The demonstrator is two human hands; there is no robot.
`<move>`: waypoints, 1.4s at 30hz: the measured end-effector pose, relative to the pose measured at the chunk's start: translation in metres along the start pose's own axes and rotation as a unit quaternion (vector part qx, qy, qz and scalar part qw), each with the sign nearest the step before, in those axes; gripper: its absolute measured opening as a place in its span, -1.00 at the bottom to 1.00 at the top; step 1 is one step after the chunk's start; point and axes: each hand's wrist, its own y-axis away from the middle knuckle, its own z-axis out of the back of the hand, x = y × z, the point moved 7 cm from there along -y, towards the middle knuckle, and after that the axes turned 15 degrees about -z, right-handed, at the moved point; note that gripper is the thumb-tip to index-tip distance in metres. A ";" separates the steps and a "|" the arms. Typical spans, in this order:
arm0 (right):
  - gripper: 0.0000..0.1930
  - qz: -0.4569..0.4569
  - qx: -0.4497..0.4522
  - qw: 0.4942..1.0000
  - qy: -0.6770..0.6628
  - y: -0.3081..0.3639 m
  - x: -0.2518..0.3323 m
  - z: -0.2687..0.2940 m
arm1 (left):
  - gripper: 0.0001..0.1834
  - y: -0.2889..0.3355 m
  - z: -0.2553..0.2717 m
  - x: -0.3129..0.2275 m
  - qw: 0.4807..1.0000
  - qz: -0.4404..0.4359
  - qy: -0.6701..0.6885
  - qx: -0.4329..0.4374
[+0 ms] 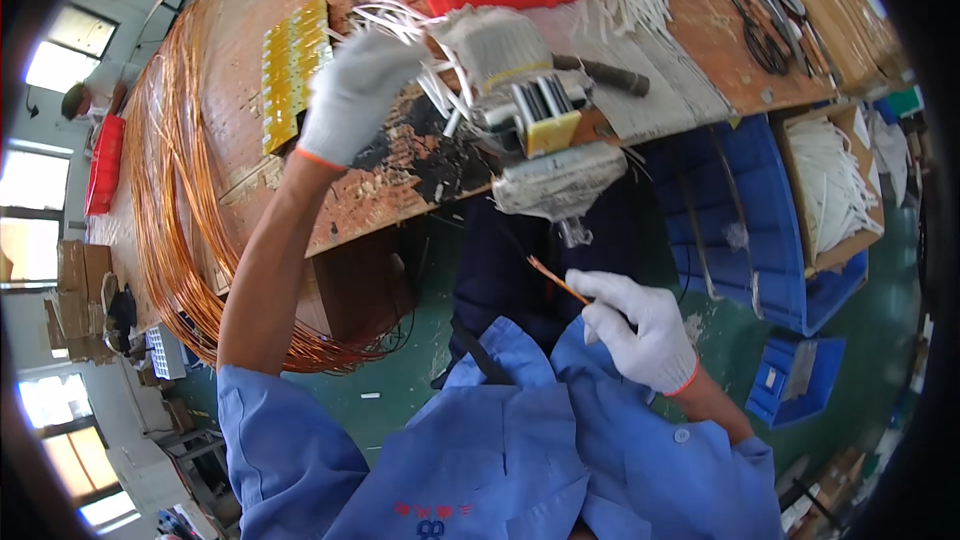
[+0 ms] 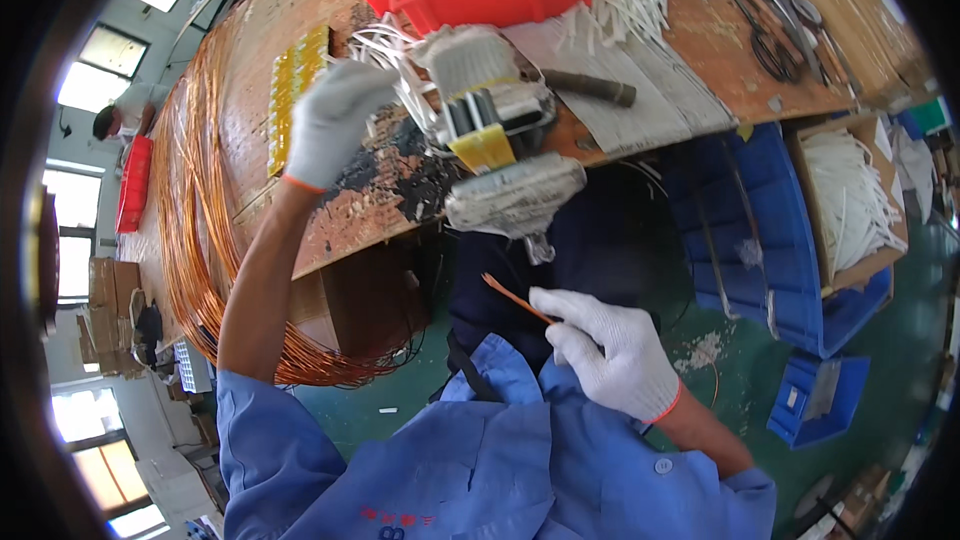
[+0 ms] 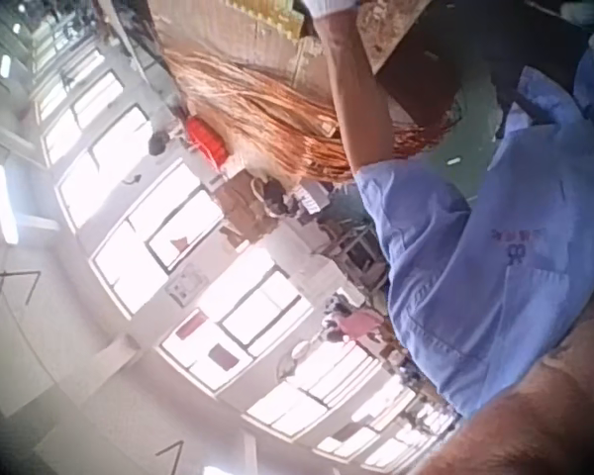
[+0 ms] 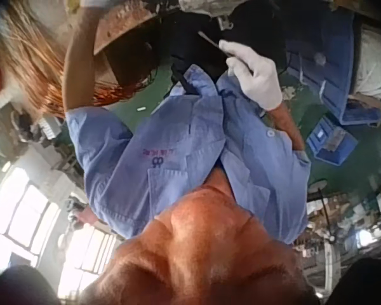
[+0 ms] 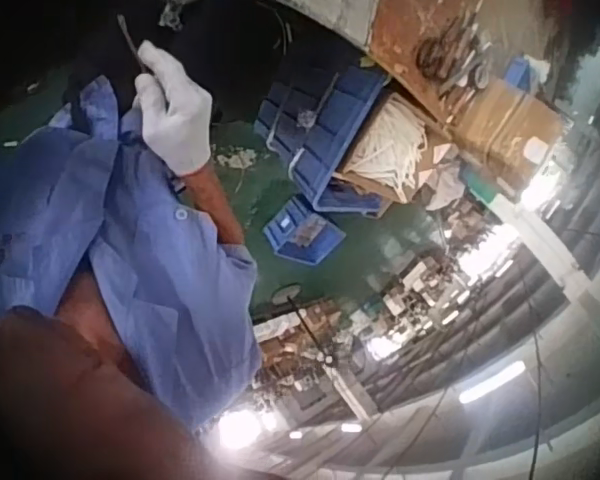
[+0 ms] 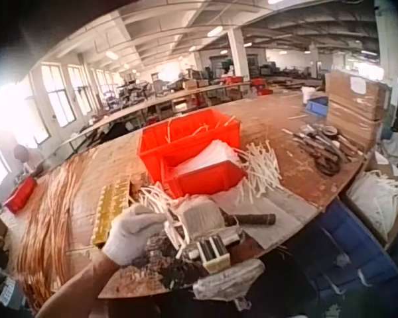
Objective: Wind copper wire around a transformer core and secure it with tape.
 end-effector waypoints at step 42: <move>-0.72 0.287 -0.054 0.933 0.213 -0.002 0.064 -0.011 | -0.73 0.067 -0.034 -0.229 0.623 0.531 0.567 0.094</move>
